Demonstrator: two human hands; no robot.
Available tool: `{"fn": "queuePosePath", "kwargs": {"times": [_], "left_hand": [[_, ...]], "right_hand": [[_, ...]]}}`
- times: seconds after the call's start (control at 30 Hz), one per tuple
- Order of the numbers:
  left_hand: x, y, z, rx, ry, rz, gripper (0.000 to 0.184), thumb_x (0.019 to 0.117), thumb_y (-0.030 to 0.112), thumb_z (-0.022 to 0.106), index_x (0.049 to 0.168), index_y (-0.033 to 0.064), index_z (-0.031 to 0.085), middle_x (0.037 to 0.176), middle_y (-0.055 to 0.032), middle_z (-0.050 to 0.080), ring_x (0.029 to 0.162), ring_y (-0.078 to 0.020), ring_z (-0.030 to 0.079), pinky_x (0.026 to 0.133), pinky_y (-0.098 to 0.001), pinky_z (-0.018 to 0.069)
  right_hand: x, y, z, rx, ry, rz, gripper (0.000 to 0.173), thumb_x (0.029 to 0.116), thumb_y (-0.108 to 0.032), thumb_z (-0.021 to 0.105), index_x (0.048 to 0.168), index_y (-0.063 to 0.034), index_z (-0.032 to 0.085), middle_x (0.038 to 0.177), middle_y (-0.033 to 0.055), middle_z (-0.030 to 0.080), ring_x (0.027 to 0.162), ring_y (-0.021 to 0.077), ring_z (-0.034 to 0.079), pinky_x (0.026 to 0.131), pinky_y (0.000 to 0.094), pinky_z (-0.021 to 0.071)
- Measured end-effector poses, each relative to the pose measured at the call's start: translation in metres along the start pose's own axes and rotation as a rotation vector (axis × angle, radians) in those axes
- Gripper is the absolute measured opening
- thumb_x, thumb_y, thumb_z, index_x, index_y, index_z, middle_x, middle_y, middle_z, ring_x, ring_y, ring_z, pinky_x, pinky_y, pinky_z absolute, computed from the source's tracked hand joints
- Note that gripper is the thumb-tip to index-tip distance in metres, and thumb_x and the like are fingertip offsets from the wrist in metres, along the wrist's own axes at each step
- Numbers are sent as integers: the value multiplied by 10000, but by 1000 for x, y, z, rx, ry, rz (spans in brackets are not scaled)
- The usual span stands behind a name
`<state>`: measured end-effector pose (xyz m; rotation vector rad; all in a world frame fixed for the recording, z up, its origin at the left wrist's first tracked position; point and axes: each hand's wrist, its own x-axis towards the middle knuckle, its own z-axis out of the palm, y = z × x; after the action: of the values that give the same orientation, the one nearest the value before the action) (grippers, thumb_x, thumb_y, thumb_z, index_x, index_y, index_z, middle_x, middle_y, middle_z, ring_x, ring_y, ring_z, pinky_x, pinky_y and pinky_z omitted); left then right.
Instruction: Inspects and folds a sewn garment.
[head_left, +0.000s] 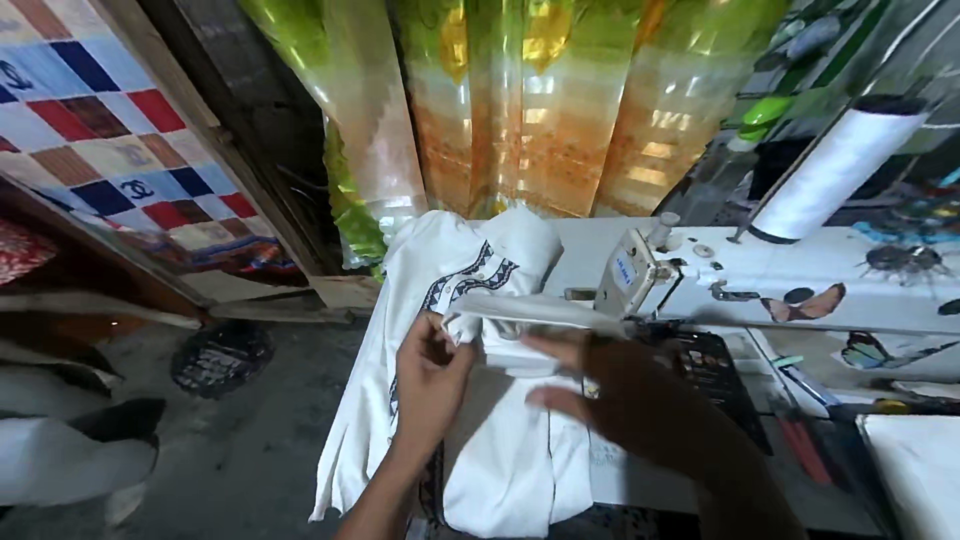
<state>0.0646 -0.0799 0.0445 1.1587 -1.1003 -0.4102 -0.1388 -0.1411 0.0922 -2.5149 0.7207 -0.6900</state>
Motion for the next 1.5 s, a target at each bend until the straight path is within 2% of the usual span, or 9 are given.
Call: {"fn": "queuePosePath", "kwargs": {"times": [0.1,0.3,0.57,0.67,0.8,1.03,1.17,1.33,1.5], "left_hand": [[11,1,-6,59,35,8,267,885,8,603,1117,73,488,655,116,533,553,31,540,545,-153,493],[40,24,-35,-110,-346,103,420,936,252,736,1329,154,628,755,149,619,642,45,570,619,-137,516],[96,46,-58,200,-585,449,185,942,256,705,838,120,637,1232,12,640,1219,-84,582,1001,-277,525],[100,56,-50,62,-625,399,91,997,201,636,952,122,625,931,66,679,907,-17,664,831,-221,581],[97,51,-34,362,-417,493,157,987,160,649,970,5,668,1028,-67,644,874,-83,638,731,-233,567],[49,-15,-73,495,-131,46,206,913,209,762,973,22,699,1089,-63,657,866,-70,664,722,-255,597],[10,-40,-92,452,-67,-222,180,913,149,734,1022,36,647,843,49,684,644,10,636,608,-186,563],[-15,-42,-86,369,-16,-378,223,894,134,738,1044,34,606,909,46,631,587,15,591,551,-164,548],[-16,-45,-91,354,-152,-389,150,888,118,708,1021,87,644,782,125,633,634,38,603,586,-136,529]], "right_hand": [[17,-6,-4,-180,-143,-102,349,954,-294,697,1230,-81,716,1016,158,742,943,383,708,815,589,556],[79,12,-67,-9,3,-411,196,990,-261,581,994,-160,749,883,-68,692,836,77,610,773,326,499],[118,19,-101,61,-101,-357,200,1042,-234,520,1092,-158,698,991,-77,666,943,-17,596,844,194,496],[123,25,-91,110,73,-320,178,1040,-191,529,1099,-122,683,1012,-55,670,948,-20,618,865,190,527],[98,12,-56,-182,427,-161,259,1049,-169,539,1244,-45,656,1375,182,576,1239,380,556,995,568,465],[-75,47,34,-155,250,29,334,1031,-345,541,1007,-94,760,988,80,754,947,222,717,840,371,581],[-154,71,77,-278,259,385,500,993,-418,577,1204,13,717,1250,248,672,1110,477,647,904,632,516],[-191,79,99,-382,307,412,730,970,-660,493,1336,-52,664,1392,240,606,1271,489,553,998,640,452],[-201,83,106,-451,331,230,329,1003,-430,595,1207,-204,719,1283,120,668,1212,363,591,977,488,494]]}}
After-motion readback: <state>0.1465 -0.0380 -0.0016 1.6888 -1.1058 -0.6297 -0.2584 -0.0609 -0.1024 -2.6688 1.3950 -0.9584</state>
